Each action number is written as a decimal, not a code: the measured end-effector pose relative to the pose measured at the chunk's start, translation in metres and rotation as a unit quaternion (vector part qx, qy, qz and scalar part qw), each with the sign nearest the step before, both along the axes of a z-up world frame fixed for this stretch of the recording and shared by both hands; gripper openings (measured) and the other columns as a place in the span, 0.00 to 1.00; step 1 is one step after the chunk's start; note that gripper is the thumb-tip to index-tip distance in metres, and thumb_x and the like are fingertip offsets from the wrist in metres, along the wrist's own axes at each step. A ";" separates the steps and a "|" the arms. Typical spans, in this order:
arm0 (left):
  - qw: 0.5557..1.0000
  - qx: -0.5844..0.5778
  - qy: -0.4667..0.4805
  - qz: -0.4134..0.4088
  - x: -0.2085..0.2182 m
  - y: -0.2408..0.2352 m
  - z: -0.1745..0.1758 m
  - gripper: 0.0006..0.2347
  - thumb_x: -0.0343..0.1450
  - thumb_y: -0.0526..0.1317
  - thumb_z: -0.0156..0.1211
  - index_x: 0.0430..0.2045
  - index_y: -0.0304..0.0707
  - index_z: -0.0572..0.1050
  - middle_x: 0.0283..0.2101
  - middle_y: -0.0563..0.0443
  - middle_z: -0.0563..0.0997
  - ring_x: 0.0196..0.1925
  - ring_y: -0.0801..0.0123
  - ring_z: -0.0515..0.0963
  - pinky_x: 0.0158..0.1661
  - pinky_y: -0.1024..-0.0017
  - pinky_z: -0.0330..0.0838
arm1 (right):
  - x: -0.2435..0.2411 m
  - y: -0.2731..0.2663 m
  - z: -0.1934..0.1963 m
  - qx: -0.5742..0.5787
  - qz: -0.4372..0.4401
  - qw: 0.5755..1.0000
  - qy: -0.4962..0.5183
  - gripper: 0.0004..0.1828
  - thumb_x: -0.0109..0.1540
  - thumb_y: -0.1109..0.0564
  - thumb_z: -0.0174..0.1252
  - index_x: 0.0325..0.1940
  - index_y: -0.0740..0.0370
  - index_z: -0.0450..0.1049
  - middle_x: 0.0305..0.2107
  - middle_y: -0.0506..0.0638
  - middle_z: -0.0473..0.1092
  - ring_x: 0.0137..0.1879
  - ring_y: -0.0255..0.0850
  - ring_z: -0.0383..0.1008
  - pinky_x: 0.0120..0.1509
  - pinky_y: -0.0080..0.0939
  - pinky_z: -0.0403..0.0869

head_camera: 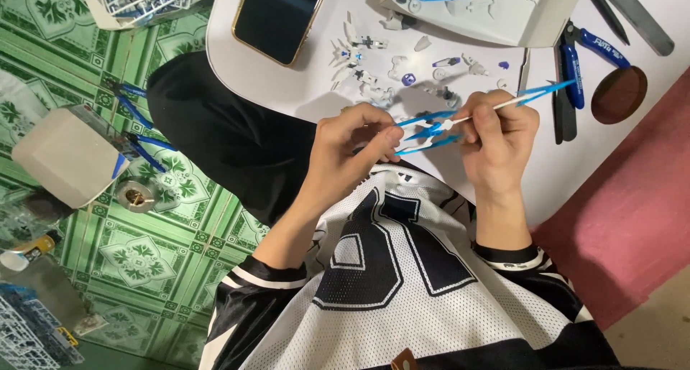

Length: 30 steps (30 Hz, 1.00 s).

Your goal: Assembling small plastic model kit parts by hand on a low table.

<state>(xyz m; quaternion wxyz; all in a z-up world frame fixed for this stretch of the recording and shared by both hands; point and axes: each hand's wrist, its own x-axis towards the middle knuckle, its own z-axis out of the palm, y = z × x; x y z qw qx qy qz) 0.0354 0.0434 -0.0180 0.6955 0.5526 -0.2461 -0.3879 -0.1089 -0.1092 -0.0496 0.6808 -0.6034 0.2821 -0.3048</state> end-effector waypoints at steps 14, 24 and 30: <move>0.998 -0.002 0.068 0.016 -0.006 0.002 0.008 0.05 0.69 0.32 0.59 0.31 0.26 0.77 0.25 0.39 0.81 0.28 0.62 0.83 0.31 0.73 0.80 | -0.001 0.012 -0.012 -0.034 -0.032 0.999 -0.022 0.17 0.65 0.49 0.55 0.30 0.64 0.69 0.19 0.52 0.64 0.19 0.27 0.54 0.22 0.24 0.61; 0.997 0.002 0.069 0.036 -0.010 -0.005 0.013 0.03 0.69 0.32 0.59 0.28 0.30 0.78 0.22 0.43 0.80 0.30 0.67 0.83 0.31 0.75 0.80 | -0.007 0.013 -0.018 -0.010 -0.033 0.999 -0.028 0.19 0.64 0.46 0.55 0.29 0.65 0.70 0.17 0.49 0.59 0.20 0.25 0.52 0.23 0.23 0.59; 0.993 -0.021 0.109 0.048 -0.018 -0.008 0.008 0.07 0.66 0.32 0.64 0.34 0.28 0.77 0.30 0.40 0.81 0.34 0.66 0.82 0.35 0.73 0.81 | -0.010 0.019 -0.025 -0.005 -0.048 0.997 -0.063 0.19 0.61 0.45 0.59 0.31 0.66 0.73 0.18 0.48 0.61 0.18 0.25 0.57 0.19 0.22 0.56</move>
